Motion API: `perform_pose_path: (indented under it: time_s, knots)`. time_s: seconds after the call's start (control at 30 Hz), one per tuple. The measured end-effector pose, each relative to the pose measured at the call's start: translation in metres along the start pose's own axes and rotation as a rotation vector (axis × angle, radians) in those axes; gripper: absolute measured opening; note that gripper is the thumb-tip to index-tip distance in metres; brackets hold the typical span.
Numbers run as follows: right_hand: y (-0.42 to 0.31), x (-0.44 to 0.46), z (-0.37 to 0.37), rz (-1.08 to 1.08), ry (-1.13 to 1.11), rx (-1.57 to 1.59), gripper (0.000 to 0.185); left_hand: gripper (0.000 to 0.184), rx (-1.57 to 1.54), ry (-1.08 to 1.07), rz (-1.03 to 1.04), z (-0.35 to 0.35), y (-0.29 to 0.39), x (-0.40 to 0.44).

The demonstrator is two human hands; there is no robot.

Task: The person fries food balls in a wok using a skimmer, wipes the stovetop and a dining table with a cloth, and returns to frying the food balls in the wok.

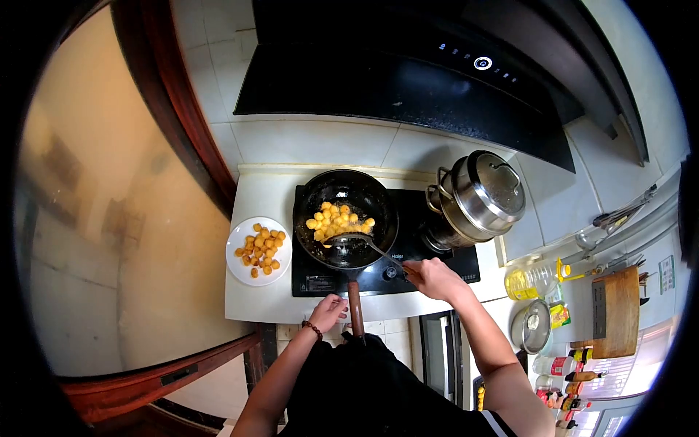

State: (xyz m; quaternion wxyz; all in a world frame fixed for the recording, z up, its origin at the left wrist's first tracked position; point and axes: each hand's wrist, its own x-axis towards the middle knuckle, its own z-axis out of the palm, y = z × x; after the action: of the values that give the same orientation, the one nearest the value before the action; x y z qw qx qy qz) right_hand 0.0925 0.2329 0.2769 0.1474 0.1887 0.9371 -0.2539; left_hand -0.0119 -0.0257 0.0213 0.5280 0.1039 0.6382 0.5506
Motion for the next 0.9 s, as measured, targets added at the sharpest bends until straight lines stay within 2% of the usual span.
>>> perform_pose_path:
  time_s: [0.17,0.43,0.53,0.67,0.73,0.9]
  knots:
    - [0.015,0.018,0.013,0.014,0.119,-0.117,0.034,0.026,0.000,-0.006,-0.007,0.002,0.007,-0.004]
    - [0.017,0.024,-0.015,-0.111,0.297,-0.058,0.036,0.028,0.002,0.018,-0.015,-0.006,0.002,-0.002]
    - [0.016,0.048,-0.003,-0.041,0.287,-0.106,0.038,0.028,0.009,0.000,-0.017,-0.002,0.005,0.000]
    - [0.031,0.069,0.023,-0.078,0.297,-0.208,0.039,0.028,0.000,0.008,-0.002,-0.002,0.006,0.000]
    - [0.034,0.062,0.023,-0.067,0.273,-0.231,0.040,0.034,-0.009,0.027,-0.023,-0.006,0.006,-0.001]
    - [0.056,0.029,0.013,-0.122,0.248,-0.185,0.040,0.034,-0.032,0.077,-0.012,-0.017,-0.001,-0.007]
